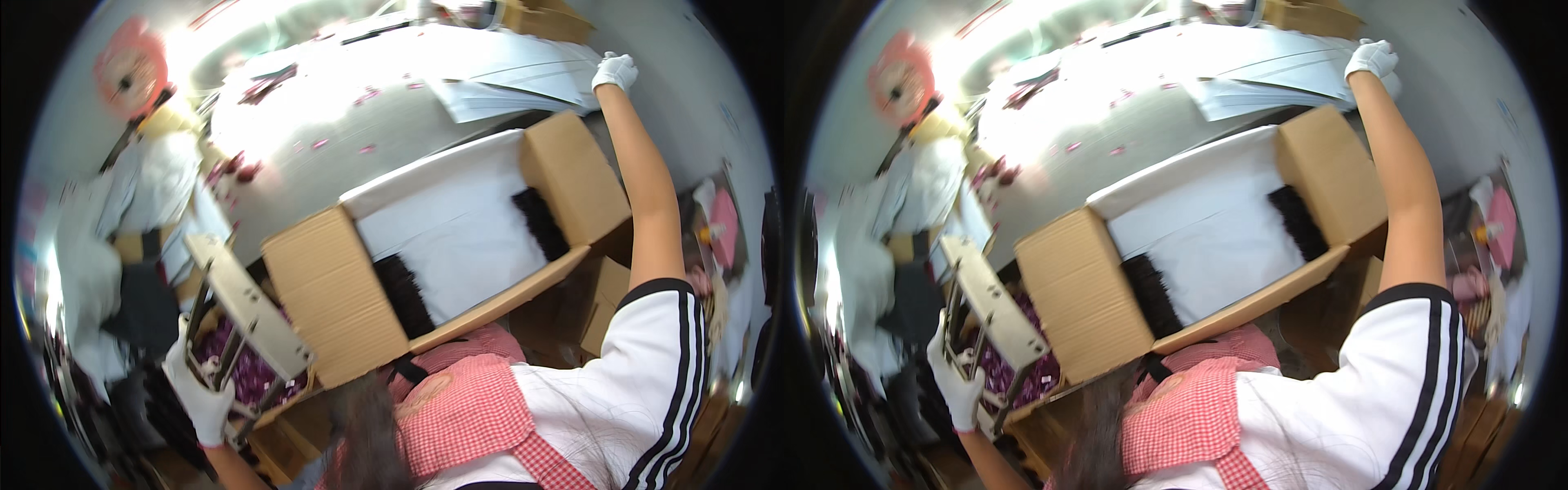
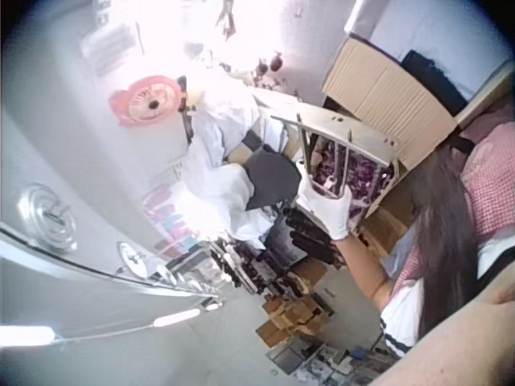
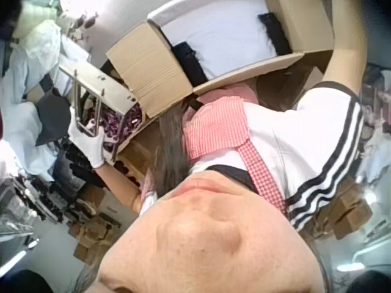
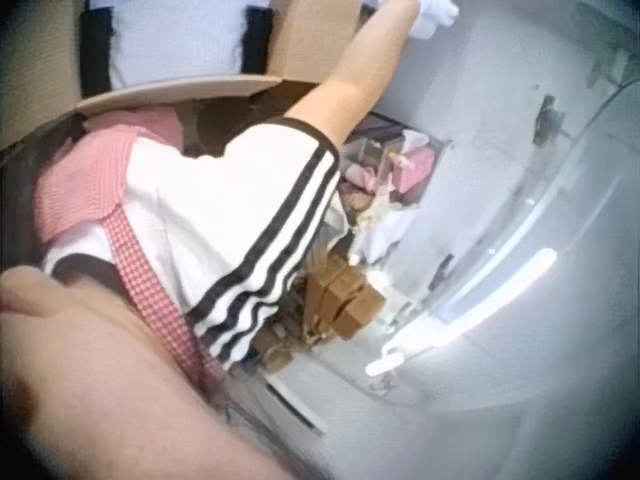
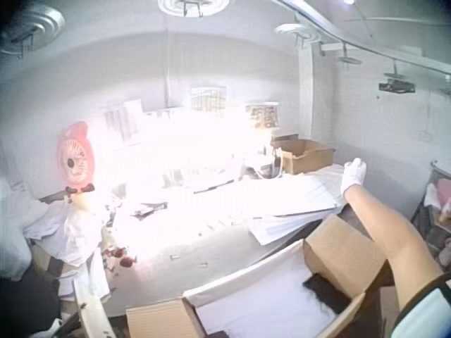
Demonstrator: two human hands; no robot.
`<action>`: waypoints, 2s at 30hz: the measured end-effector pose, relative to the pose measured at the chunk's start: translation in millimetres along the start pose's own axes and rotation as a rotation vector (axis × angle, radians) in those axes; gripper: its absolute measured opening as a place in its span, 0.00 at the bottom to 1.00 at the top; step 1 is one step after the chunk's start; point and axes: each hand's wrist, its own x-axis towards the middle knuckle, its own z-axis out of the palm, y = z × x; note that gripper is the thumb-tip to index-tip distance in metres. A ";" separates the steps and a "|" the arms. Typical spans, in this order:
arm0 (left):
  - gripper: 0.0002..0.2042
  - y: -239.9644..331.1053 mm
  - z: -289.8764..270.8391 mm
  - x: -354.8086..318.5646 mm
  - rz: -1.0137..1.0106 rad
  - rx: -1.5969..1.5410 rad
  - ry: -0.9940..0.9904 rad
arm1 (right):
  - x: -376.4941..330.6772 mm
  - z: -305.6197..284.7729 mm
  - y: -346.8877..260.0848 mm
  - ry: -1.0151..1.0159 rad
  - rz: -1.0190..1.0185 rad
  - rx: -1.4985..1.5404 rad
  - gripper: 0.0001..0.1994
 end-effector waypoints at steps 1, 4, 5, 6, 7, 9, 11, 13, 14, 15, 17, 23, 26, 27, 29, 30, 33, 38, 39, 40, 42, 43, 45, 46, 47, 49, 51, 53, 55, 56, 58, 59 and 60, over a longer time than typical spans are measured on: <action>0.42 10.8 4.7 4.2 -0.040 -0.214 -0.002 | 39.3 -25.7 -9.6 0.080 -0.163 -0.060 0.14; 0.42 38.7 18.6 28.2 0.071 -0.304 -0.016 | 119.5 -100.9 -29.0 0.252 -0.486 -0.234 0.15; 0.42 49.2 26.2 33.4 0.035 -0.361 -0.016 | 128.7 -122.2 -22.7 0.323 -0.436 -0.342 0.17; 0.42 58.7 28.1 44.6 0.191 -0.104 -0.022 | 132.1 -146.0 -13.5 0.397 -0.376 -0.479 0.18; 0.42 69.8 34.0 52.1 0.207 -0.026 -0.028 | 131.3 -161.6 1.2 0.394 -0.319 -0.455 0.18; 0.41 91.4 48.9 67.0 0.219 0.014 -0.036 | 122.4 -180.8 38.7 0.286 -0.105 -0.439 0.21; 0.40 110.5 61.5 81.7 0.238 0.013 -0.055 | 110.4 -186.4 79.1 0.032 0.244 -0.436 0.28; 0.41 125.4 69.5 93.4 0.298 0.036 -0.061 | 98.5 -182.5 102.6 -0.303 0.480 -0.617 0.38; 0.41 131.6 72.3 96.6 0.294 0.056 -0.061 | 86.8 -174.9 110.0 -0.517 0.508 -0.769 0.43; 0.42 136.6 74.2 100.5 0.277 0.029 -0.072 | 77.8 -160.5 106.5 -0.674 0.456 -0.943 0.43; 0.41 144.5 75.0 107.8 0.319 0.029 -0.068 | 42.4 -114.7 85.7 -0.954 0.058 -1.057 0.26; 0.48 152.5 74.3 134.2 0.347 -0.186 -0.230 | -187.4 -22.8 -71.0 -1.767 -0.943 -0.277 0.46; 0.51 144.6 67.4 150.0 0.294 -0.572 -0.420 | -284.5 4.0 -142.6 -1.903 -1.465 -0.228 0.46; 0.51 139.2 63.1 156.1 0.422 -0.601 -0.419 | -313.9 16.6 -155.3 -1.922 -1.313 0.035 0.41; 0.52 123.0 51.9 168.9 0.417 -0.795 -0.526 | -351.0 36.7 -184.6 -1.951 -1.127 0.122 0.33; 0.52 112.8 45.7 177.5 0.413 -0.892 -0.583 | -359.8 46.4 -200.6 -1.931 -1.110 0.043 0.29; 0.41 67.1 22.3 202.7 0.388 -1.205 -0.468 | -390.0 72.8 -234.9 -1.771 -1.017 -0.111 0.28; 0.20 -28.8 21.0 257.4 0.184 -0.523 0.153 | -393.7 109.3 -298.9 -1.384 -1.097 -0.246 0.25; 0.18 -43.0 34.9 264.3 0.173 -0.451 0.022 | -393.6 116.7 -310.5 -1.324 -1.111 -0.214 0.24; 0.17 -54.5 51.9 270.2 0.164 -0.371 -0.098 | -394.5 126.5 -321.8 -1.227 -1.172 -0.205 0.24; 0.17 -73.7 86.8 278.6 0.254 -0.201 -0.196 | -398.2 149.6 -348.8 -1.036 -1.355 -0.251 0.24; 0.19 -77.3 104.9 285.2 0.295 -0.065 -0.213 | -402.5 160.8 -360.2 -1.002 -1.416 -0.186 0.24; 0.24 -84.7 131.7 296.0 0.345 0.184 -0.242 | -414.7 189.0 -387.0 -0.929 -1.583 -0.041 0.23; 0.27 -83.1 145.7 299.8 0.352 0.299 -0.260 | -419.6 200.4 -402.3 -0.804 -1.731 -0.079 0.23; 0.29 -82.8 155.2 305.0 0.339 0.342 -0.321 | -426.9 213.2 -416.7 -0.811 -1.720 -0.119 0.24; 0.32 -80.4 168.8 315.4 0.291 0.346 -0.440 | -444.9 235.6 -441.2 -0.875 -1.596 -0.168 0.25; 0.31 -75.5 178.1 326.1 0.311 0.396 -0.453 | -469.3 258.2 -464.8 -0.901 -1.500 -0.112 0.26; 0.32 -69.9 185.0 337.0 0.291 0.434 -0.492 | -484.4 260.1 -479.9 -0.876 -1.491 -0.130 0.26; 0.30 -64.9 191.3 346.9 0.222 0.437 -0.489 | -505.5 272.0 -488.3 -0.808 -1.530 -0.101 0.27; 0.29 -63.2 194.3 351.2 0.194 0.432 -0.470 | -519.8 283.9 -493.0 -0.750 -1.570 -0.064 0.28; 0.26 -62.6 199.5 359.8 0.120 0.423 -0.441 | -536.2 294.9 -494.2 -0.693 -1.592 -0.047 0.29; 0.23 -64.1 201.1 364.3 0.116 0.447 -0.452 | -542.7 299.4 -495.8 -0.696 -1.577 -0.067 0.28; 0.22 -65.1 203.0 368.1 0.071 0.374 -0.412 | -548.2 303.3 -497.1 -0.697 -1.562 -0.087 0.28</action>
